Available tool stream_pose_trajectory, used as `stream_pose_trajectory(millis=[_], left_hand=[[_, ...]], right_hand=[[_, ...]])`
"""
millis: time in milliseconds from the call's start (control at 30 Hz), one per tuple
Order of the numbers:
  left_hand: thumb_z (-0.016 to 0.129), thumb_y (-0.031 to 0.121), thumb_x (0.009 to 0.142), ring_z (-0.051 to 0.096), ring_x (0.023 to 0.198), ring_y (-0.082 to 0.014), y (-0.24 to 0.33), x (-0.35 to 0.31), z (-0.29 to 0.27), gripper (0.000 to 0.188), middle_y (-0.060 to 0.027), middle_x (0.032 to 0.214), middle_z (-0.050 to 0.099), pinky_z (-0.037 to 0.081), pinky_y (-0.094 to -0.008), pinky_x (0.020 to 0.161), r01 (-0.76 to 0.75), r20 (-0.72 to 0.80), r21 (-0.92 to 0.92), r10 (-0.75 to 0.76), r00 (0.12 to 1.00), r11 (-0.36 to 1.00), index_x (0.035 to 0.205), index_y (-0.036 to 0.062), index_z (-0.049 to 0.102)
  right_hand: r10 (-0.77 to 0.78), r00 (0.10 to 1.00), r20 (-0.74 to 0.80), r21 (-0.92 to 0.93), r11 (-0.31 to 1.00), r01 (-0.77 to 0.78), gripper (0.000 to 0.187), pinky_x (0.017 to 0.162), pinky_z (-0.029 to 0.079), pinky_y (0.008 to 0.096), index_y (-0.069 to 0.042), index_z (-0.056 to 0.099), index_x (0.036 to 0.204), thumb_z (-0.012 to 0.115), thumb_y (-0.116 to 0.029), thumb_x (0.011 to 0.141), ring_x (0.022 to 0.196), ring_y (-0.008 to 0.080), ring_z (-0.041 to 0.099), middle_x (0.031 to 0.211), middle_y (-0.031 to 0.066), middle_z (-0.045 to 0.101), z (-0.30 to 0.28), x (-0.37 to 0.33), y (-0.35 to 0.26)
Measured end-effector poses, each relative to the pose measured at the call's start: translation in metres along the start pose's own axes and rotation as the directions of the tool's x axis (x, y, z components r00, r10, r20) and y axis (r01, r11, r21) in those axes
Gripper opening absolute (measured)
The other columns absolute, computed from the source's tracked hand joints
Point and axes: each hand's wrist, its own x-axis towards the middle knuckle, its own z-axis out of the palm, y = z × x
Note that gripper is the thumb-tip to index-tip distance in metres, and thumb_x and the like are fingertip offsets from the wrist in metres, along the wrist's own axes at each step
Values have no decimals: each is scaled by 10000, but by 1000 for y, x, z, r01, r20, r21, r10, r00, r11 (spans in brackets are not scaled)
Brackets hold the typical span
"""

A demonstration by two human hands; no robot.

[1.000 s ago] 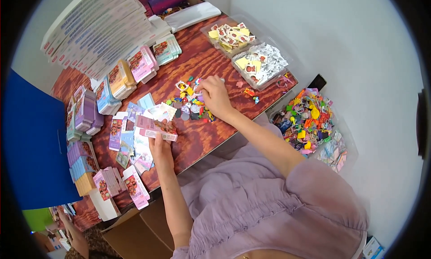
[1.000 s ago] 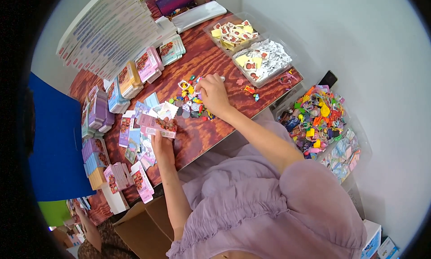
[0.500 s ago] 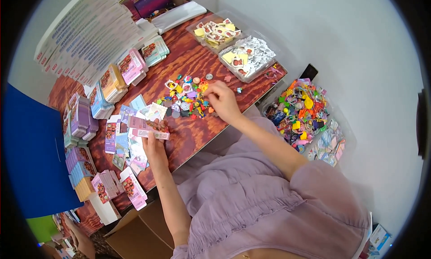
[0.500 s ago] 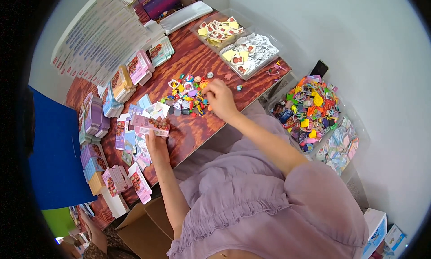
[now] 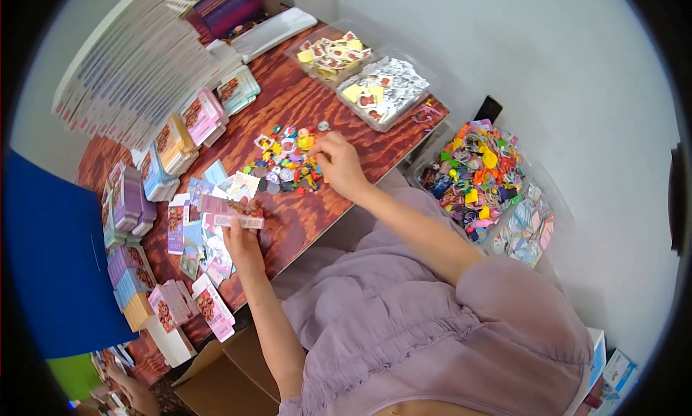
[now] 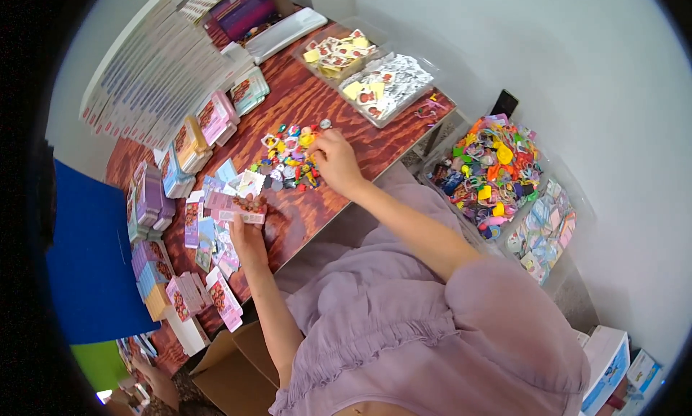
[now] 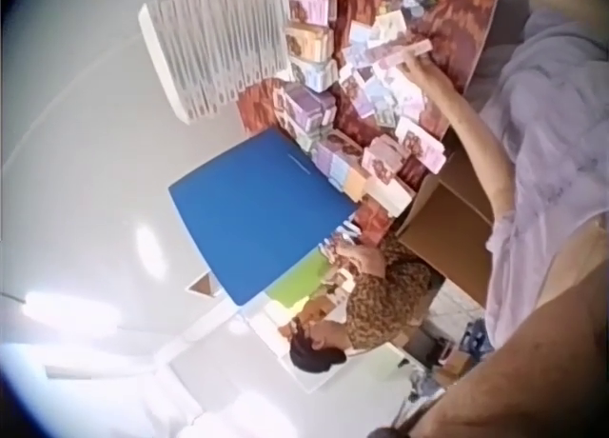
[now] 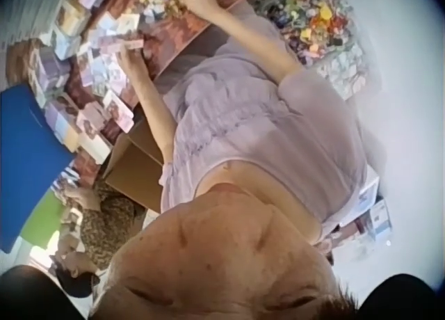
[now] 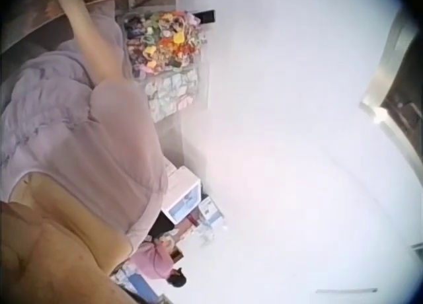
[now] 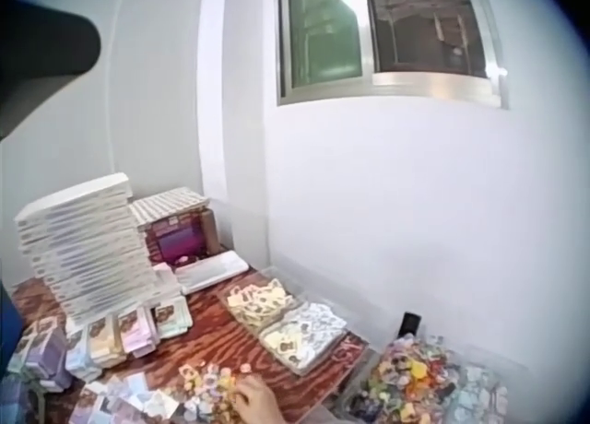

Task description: The recorder is sorting and arranging small colorful plastic items and small packages on a wooden-patterned table.

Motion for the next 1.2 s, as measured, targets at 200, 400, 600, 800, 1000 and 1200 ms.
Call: stream_pose_trajectory(millis=[200, 400, 600, 800, 1000, 1200], left_hand=[[583, 354, 971, 535, 1250, -326, -4, 1, -19, 627, -216, 1379, 504, 416, -474, 1072, -32, 9, 30, 31, 999, 999, 1425, -19, 367], [528, 383, 994, 472, 1315, -331, 4, 2, -12, 657, -217, 1423, 466, 354, -487, 1108, -8, 64, 77, 3, 998, 997, 1466, -22, 314], [507, 383, 1005, 476, 1312, -342, 2, 0, -7, 659, -224, 1429, 458, 377, -473, 1098, 7, 67, 81, -12, 998, 997, 1475, -29, 299], [508, 375, 1002, 488, 1300, -345, 0, 3, -10, 657, -225, 1420, 467, 382, -483, 1093, 14, 54, 81, -18, 998, 997, 1475, -32, 303], [468, 370, 1025, 455, 1334, -371, 3, 5, -24, 603, -239, 1426, 464, 341, -511, 1133, 10, 100, 19, -12, 995, 1000, 1448, -42, 345], [489, 375, 1018, 456, 1330, -375, 1, 7, -16, 631, -250, 1420, 470, 347, -505, 1135, 52, 43, 16, -53, 998, 999, 1463, -40, 321]], right_hand=[[-43, 995, -90, -15, 999, 42, 137, 670, 468, 321, -36, 650, 956, 633, 38, 842, 757, 216, 584, 832, 80, 563, -73, -10, -33], [190, 914, -359, -246, 925, -289, 60, 632, 495, 339, -16, 639, 884, 653, -4, 827, 684, 233, 631, 825, 111, 611, -195, -74, 50], [618, 744, -256, -152, 734, -662, 46, 619, 467, 267, 13, 633, 865, 646, -30, 855, 692, 98, 592, 746, 45, 648, -214, -164, 141], [613, 790, -15, -287, 754, -590, 63, 660, 492, 359, -17, 645, 851, 649, -61, 807, 709, 246, 635, 748, 127, 641, -204, -211, 120], [497, 834, 239, -625, 736, -259, 153, 732, 509, 471, -44, 680, 895, 592, -155, 837, 811, 369, 650, 854, 168, 664, -197, -213, 112], [715, 672, -194, -587, 464, -663, 272, 831, 526, 462, -107, 687, 1050, 678, -260, 825, 997, 336, 654, 1034, 157, 700, -311, -128, 173]])
